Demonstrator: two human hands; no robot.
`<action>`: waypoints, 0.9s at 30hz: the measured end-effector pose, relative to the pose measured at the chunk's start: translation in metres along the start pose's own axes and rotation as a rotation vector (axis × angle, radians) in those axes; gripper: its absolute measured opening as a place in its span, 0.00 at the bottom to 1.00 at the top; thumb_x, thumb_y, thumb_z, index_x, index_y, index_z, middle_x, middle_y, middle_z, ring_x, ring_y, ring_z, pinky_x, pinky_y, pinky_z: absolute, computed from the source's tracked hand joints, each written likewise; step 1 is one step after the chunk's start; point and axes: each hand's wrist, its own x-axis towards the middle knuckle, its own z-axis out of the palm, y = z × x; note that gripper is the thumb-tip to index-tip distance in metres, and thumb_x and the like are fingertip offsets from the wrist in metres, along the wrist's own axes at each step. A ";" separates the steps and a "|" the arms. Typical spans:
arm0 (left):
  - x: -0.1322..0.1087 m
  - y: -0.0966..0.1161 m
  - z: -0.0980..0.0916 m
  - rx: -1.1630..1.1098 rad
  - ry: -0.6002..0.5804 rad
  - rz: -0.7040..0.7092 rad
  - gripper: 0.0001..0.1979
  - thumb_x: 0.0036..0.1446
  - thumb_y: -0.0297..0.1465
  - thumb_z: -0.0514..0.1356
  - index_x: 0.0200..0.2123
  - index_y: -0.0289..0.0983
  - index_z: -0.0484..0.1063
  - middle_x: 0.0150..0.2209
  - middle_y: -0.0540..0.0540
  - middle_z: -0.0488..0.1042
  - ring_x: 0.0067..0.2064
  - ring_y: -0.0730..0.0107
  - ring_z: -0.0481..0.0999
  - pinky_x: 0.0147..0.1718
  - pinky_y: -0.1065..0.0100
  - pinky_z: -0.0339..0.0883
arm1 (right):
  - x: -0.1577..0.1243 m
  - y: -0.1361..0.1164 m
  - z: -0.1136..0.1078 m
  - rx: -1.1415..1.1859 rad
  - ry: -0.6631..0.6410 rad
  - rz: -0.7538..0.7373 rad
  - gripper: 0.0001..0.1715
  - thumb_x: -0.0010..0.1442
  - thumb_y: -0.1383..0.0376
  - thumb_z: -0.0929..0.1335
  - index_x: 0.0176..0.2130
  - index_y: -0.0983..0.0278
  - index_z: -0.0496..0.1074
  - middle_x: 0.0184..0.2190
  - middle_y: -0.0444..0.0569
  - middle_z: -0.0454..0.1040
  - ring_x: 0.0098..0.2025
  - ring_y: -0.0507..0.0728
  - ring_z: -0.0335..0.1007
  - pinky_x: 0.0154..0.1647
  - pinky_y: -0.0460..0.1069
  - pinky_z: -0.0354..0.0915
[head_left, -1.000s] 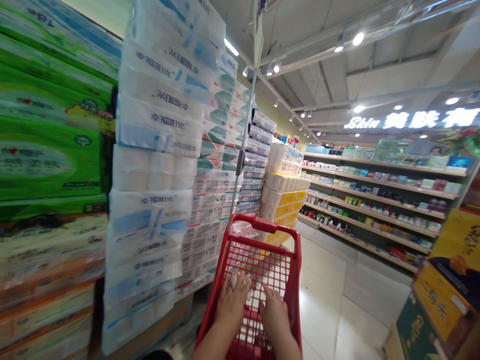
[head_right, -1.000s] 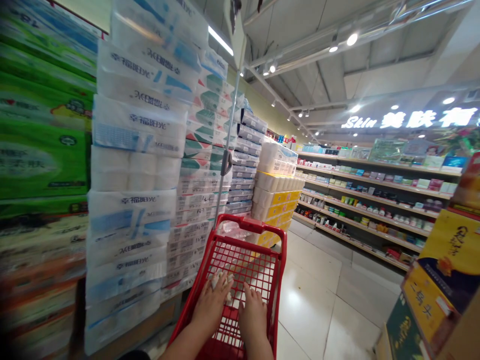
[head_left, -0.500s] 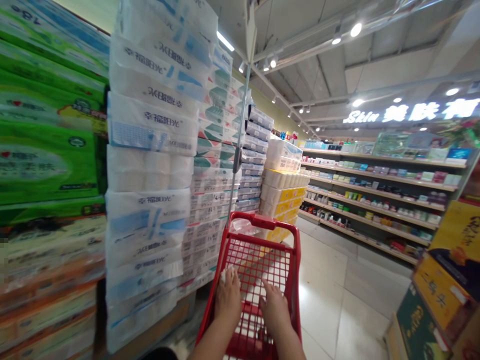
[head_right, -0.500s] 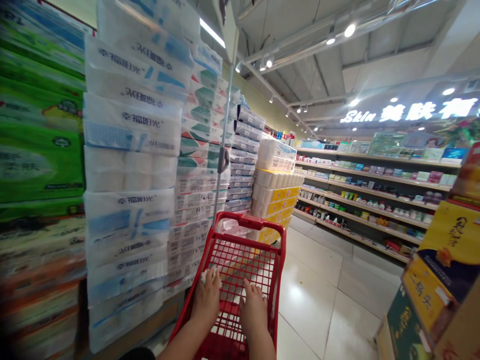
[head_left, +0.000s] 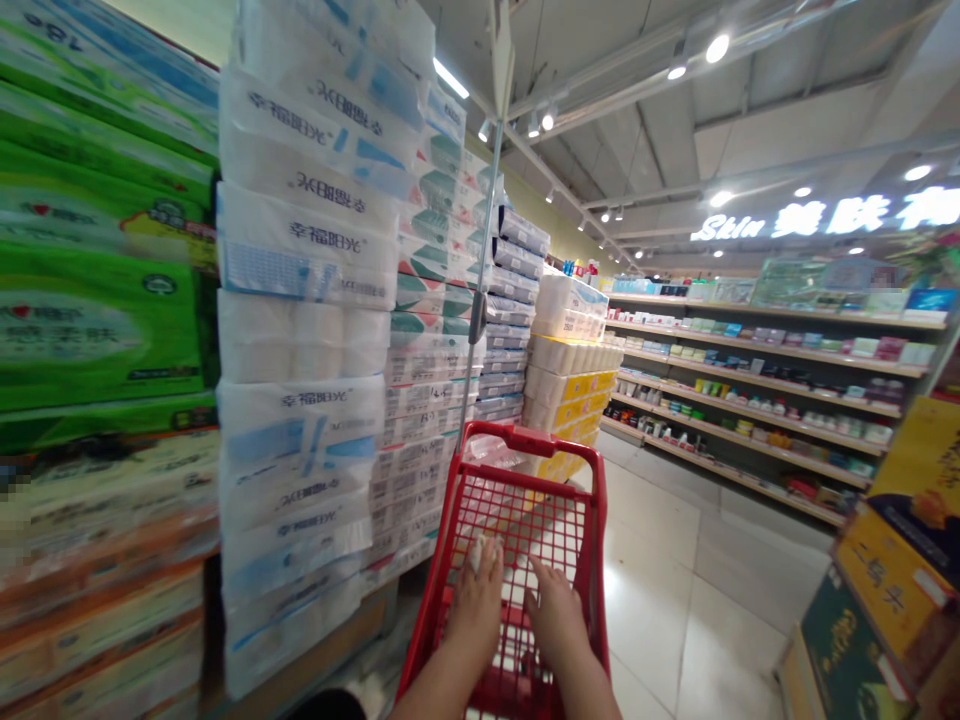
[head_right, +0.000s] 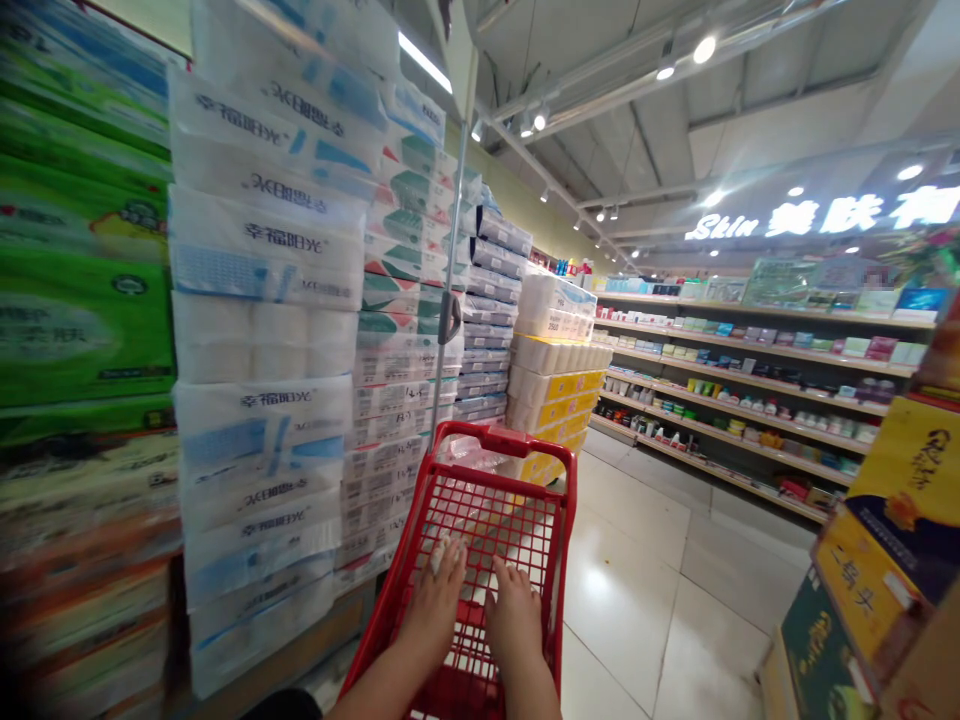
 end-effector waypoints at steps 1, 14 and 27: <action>-0.001 0.001 0.002 -0.005 -0.012 0.061 0.39 0.54 0.16 0.45 0.68 0.42 0.46 0.71 0.48 0.43 0.70 0.55 0.41 0.65 0.50 0.49 | 0.000 0.000 0.001 0.001 0.002 -0.001 0.33 0.58 0.69 0.61 0.62 0.57 0.63 0.57 0.50 0.69 0.60 0.59 0.62 0.56 0.53 0.59; -0.001 0.001 -0.001 -0.030 0.000 0.037 0.36 0.55 0.19 0.46 0.68 0.40 0.50 0.71 0.47 0.45 0.70 0.52 0.43 0.65 0.50 0.48 | -0.002 0.000 0.001 0.009 0.021 -0.013 0.33 0.58 0.69 0.61 0.62 0.59 0.62 0.57 0.51 0.69 0.60 0.60 0.61 0.56 0.54 0.58; -0.010 0.013 -0.029 -0.065 0.010 0.014 0.29 0.62 0.28 0.49 0.66 0.42 0.54 0.70 0.45 0.46 0.67 0.47 0.52 0.63 0.48 0.47 | -0.009 0.000 -0.014 -0.008 -0.032 0.025 0.30 0.64 0.65 0.61 0.64 0.61 0.57 0.60 0.53 0.65 0.62 0.59 0.54 0.57 0.55 0.51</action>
